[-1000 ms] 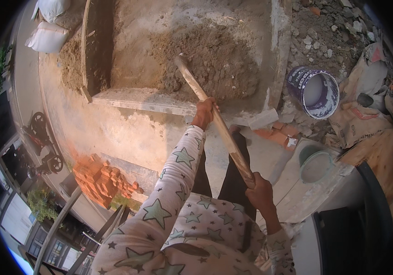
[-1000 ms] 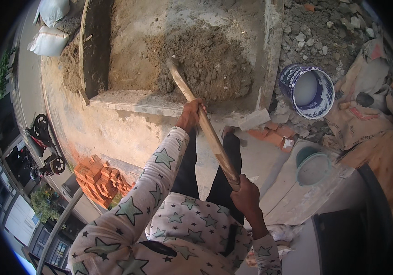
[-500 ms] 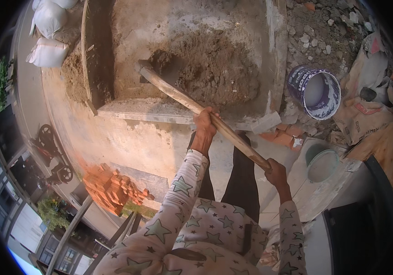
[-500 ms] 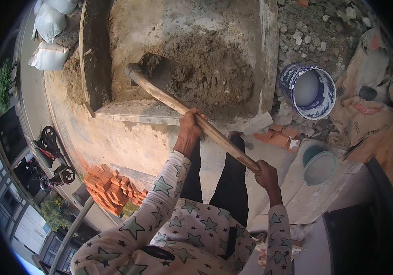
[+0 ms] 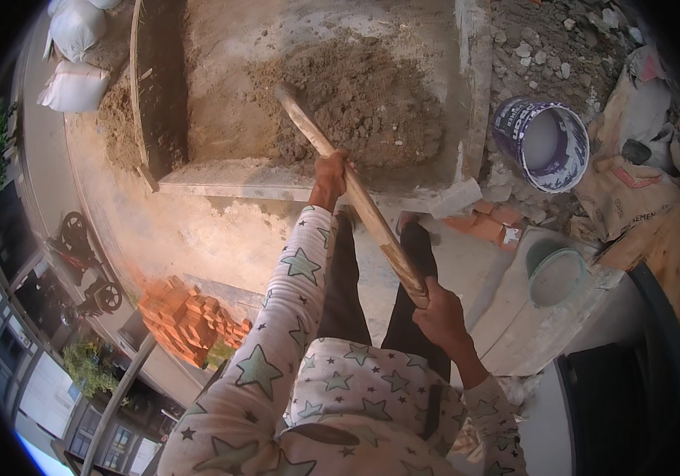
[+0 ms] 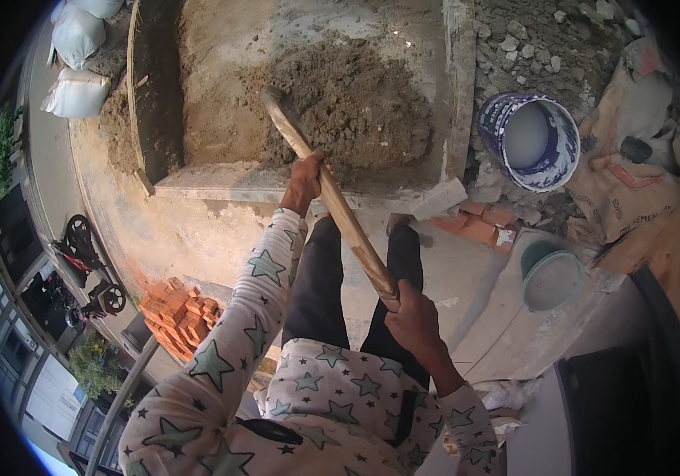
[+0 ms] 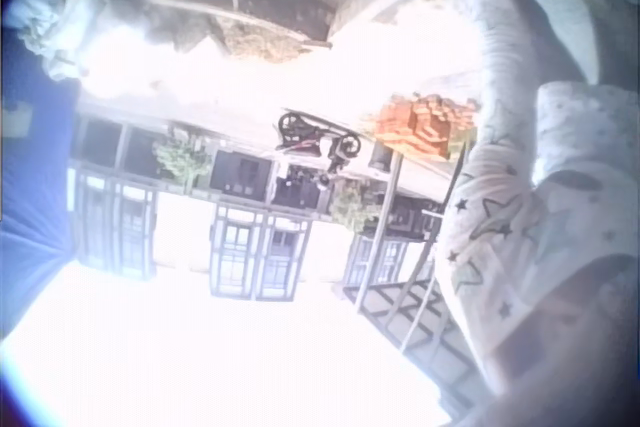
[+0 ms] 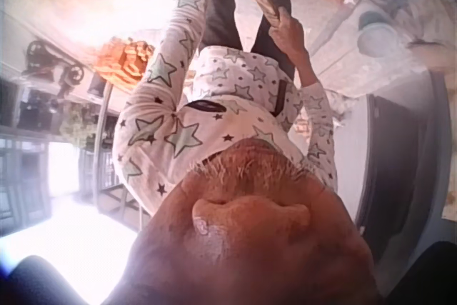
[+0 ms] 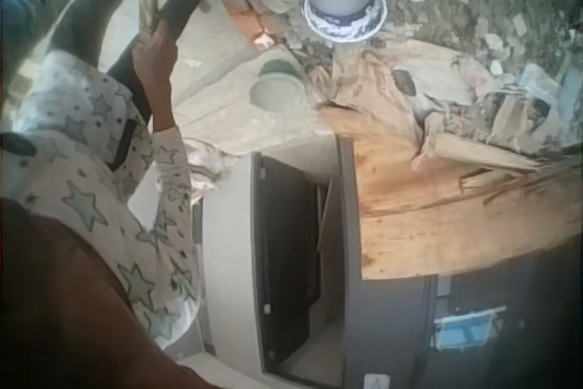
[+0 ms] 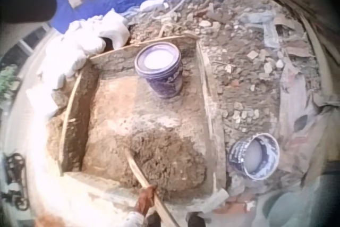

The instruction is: The person mixes sand and cement in a wooden frame on the ground using a hoe and a trowel. They repeatedly turn the dry mix, add water from a bucket, and continue mixing to combine the materials.

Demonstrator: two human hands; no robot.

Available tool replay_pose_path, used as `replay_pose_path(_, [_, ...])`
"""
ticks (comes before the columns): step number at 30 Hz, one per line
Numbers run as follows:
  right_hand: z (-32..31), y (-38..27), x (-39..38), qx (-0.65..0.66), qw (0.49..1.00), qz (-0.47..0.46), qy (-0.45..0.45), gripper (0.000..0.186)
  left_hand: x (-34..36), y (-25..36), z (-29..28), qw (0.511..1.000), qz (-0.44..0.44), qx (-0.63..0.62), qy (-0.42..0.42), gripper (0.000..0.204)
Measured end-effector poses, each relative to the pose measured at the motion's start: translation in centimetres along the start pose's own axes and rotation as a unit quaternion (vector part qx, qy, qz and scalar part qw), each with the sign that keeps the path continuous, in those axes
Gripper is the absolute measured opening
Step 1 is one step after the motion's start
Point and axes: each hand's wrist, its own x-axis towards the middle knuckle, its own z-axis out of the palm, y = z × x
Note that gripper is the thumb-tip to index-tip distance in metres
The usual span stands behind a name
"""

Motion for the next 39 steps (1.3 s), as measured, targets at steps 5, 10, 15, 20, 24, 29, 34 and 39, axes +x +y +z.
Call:
replay_pose_path(5, [-2.4,-0.2,-4.8,-0.001,1.000,0.014,0.027,0.035,-2.9,-3.6,0.7,0.995,-0.080,-0.041,-0.036,0.010])
replay_pose_path(10, [-5.9,-3.5,-5.8,0.001,1.000,-0.008,0.014,0.041,-3.7,-0.6,-0.6,0.989,-0.094,-0.078,-0.080,0.009])
replay_pose_path(15, [-6.6,-3.2,-6.0,0.011,0.998,-0.054,0.043,0.041,-6.7,2.3,-1.6,0.984,-0.076,-0.126,-0.100,0.008])
replay_pose_path(20, [-1.8,7.0,-0.4,-0.012,0.996,-0.067,0.058,0.034,-5.1,-0.4,-0.4,0.990,-0.038,-0.134,-0.025,0.008])
replay_pose_path(24, [1.4,12.3,3.2,-0.030,0.991,-0.095,0.087,0.027,-7.0,-2.7,-0.4,0.991,0.007,-0.134,0.002,0.010])
replay_pose_path(29, [3.6,14.6,3.6,-0.049,0.986,-0.123,0.106,0.023,-10.2,-2.9,-1.6,0.979,0.012,-0.201,-0.028,0.013])
replay_pose_path(34, [3.0,14.5,4.4,-0.062,0.986,-0.121,0.096,0.026,-10.0,-2.1,-0.9,0.983,0.006,-0.186,0.007,0.010])
replay_pose_path(39, [1.3,12.9,1.9,-0.060,0.982,-0.142,0.110,0.029,-9.3,-1.9,-0.9,0.984,-0.004,-0.178,-0.019,0.007])
